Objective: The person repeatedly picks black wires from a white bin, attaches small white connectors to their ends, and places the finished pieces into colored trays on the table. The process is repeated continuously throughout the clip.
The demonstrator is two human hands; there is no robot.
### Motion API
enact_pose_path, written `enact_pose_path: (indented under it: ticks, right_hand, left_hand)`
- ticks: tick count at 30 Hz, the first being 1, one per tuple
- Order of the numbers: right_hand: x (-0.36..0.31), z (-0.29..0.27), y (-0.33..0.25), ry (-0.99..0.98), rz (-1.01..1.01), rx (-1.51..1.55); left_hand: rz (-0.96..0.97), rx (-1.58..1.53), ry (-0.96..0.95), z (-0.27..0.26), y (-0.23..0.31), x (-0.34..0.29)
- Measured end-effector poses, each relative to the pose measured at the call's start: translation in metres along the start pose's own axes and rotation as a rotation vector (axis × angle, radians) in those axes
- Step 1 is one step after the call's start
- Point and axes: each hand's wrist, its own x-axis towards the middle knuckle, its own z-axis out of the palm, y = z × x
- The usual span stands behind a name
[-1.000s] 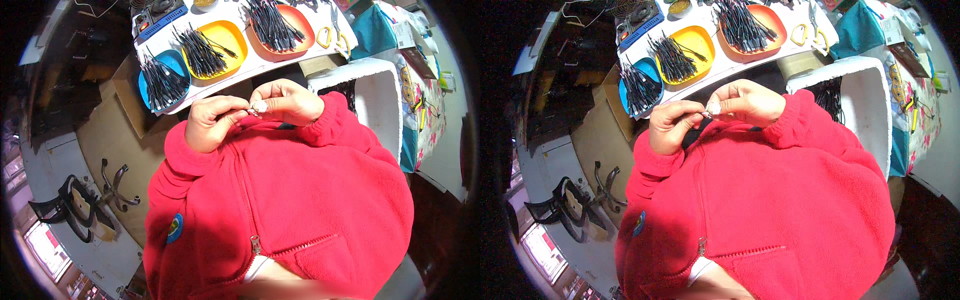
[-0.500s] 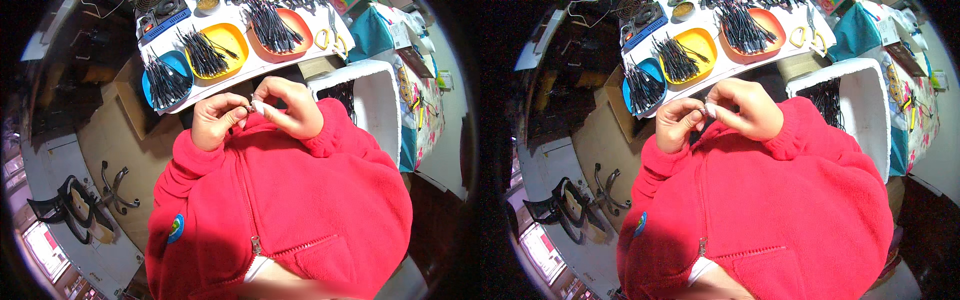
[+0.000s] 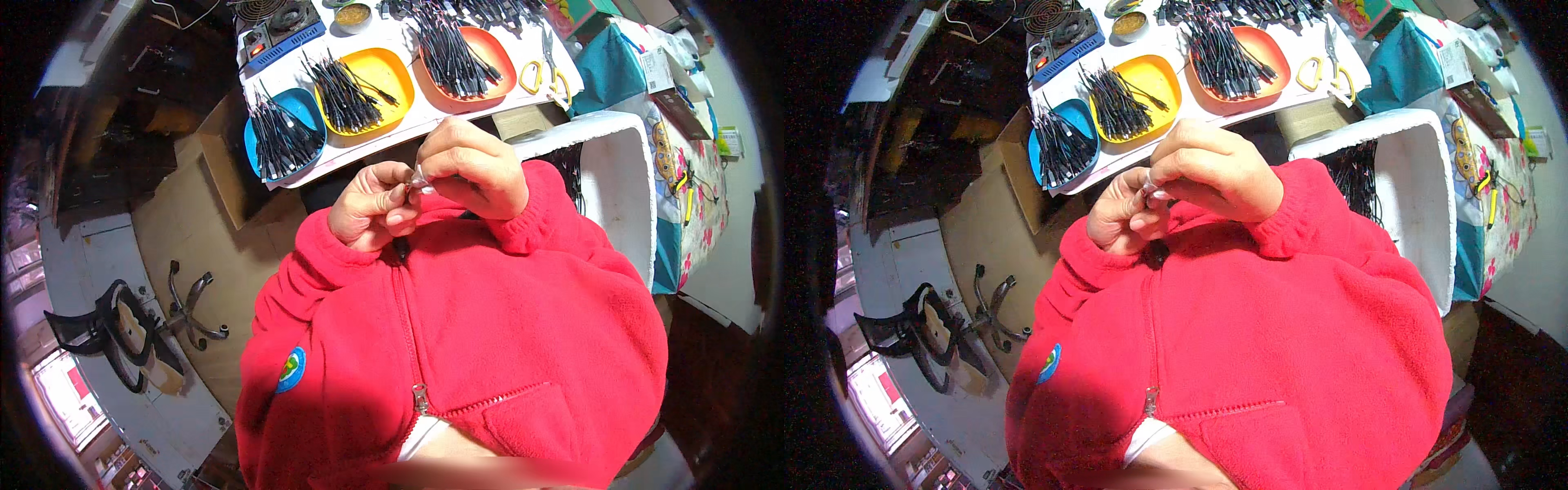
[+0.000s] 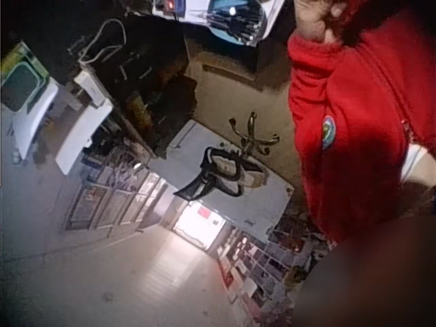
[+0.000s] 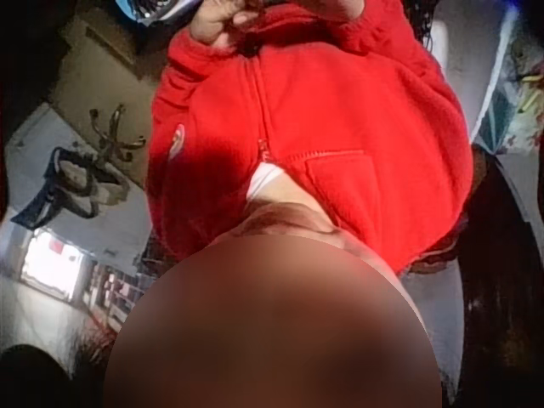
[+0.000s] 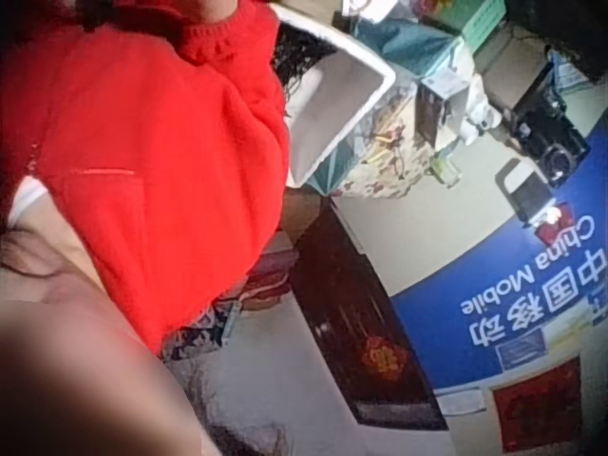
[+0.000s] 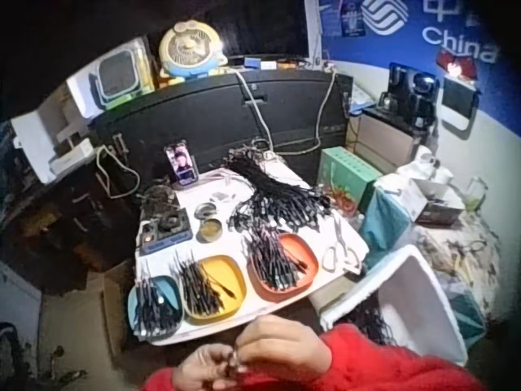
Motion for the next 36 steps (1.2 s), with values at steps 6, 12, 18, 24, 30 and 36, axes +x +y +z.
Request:
enact_pose_path:
  ticks: [6,12,18,24,30,36]
  right_hand:
    - [-0.008,0.016,0.0,0.078,0.169,0.052]
    - [-0.016,0.028,0.004,0.127,0.552,0.65]
    - [-0.003,0.008,0.011,-0.022,0.06,-0.095]
    - [0.002,0.014,0.008,0.076,-0.083,-0.37]
    - [-0.001,0.016,0.011,0.078,-0.014,-0.365]
    - [-0.006,0.022,0.014,0.067,0.098,-0.309]
  left_hand:
    - [0.108,0.148,0.061,0.008,0.001,0.0]
    - [0.406,0.862,0.329,0.023,0.007,-0.01]
    - [0.397,0.91,0.35,0.028,0.011,-0.012]
    - [0.454,1.084,0.414,0.032,0.006,-0.01]
    - [0.631,1.616,0.457,0.035,0.006,-0.007]
    - [0.8,2.031,0.376,0.037,0.009,-0.005]
